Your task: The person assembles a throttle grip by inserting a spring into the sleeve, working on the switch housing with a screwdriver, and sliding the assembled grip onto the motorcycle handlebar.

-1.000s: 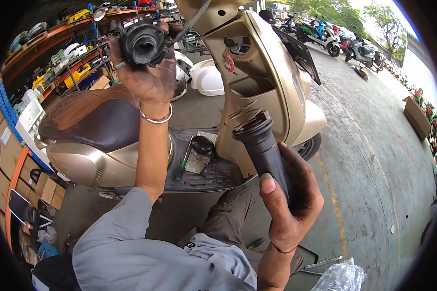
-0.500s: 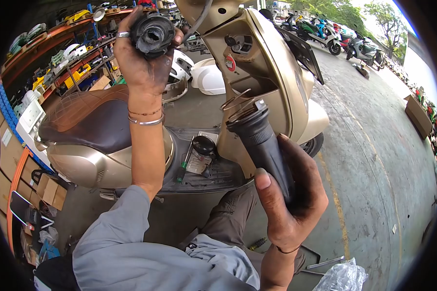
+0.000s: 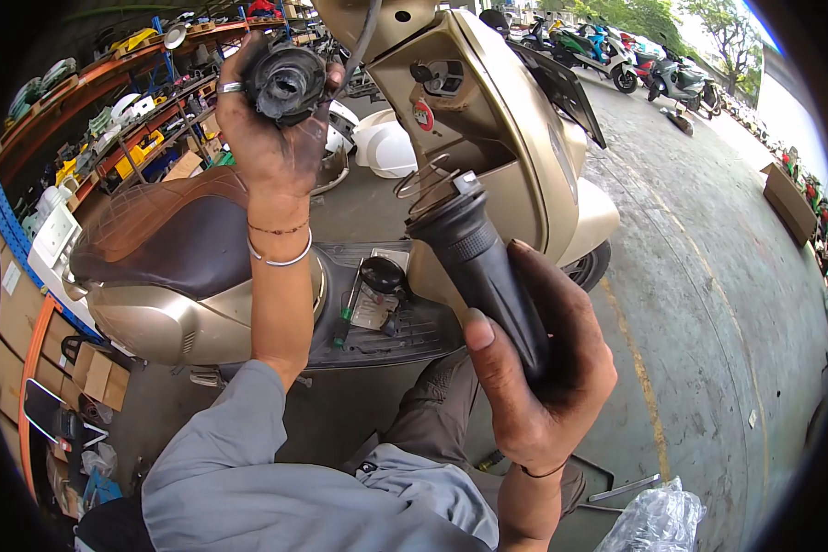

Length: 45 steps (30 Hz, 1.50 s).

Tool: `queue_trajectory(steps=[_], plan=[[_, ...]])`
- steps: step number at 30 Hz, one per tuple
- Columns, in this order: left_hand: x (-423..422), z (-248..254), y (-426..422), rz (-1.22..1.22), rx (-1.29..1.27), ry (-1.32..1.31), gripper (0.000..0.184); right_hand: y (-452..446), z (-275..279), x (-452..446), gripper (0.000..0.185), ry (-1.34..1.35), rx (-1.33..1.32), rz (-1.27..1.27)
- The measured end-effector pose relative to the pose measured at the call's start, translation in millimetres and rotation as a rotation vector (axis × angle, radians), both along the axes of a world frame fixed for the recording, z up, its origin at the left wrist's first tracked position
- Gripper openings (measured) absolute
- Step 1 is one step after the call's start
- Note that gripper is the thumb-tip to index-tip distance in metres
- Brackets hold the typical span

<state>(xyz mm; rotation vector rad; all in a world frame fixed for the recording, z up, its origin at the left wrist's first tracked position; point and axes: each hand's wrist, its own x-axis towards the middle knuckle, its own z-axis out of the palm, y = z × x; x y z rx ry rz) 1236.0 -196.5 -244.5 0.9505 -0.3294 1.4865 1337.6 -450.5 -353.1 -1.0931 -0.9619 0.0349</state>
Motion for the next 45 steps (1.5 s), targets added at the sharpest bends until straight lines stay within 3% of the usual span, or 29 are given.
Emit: queue_trajectory(steps=[14, 21, 31, 36, 39, 45], plan=[[-3.1, -8.0, 8.2, -0.052, 0.037, 0.008, 0.025, 3.7, -5.7, -1.1, 0.054, 0.151, -0.065, 0.139], [0.5, -25.5, -5.2, 0.005, 0.037, -0.011, 0.025, 27.7, -13.3, -8.4, 0.06, 0.294, 0.073, 0.276], [2.4, -39.2, -6.4, 0.064, -0.021, 0.009, 0.038, 54.6, -23.7, -18.0, 0.059, 0.474, 0.136, 0.636], [0.2, -45.7, -6.7, 0.061, 0.066, -0.01, 0.038, 57.1, -7.2, -25.1, 0.063, 0.283, 0.046, 0.425], [1.5, -47.6, -6.8, 0.05, 0.066, -0.013, 0.035, 47.9, 6.2, -27.3, 0.061, 0.342, 0.011, 0.464], [2.2, -57.3, 1.2, 0.014, -0.003, -0.017, 0.047, 33.8, 18.9, -24.4, 0.053, 0.342, -0.09, 0.426]])
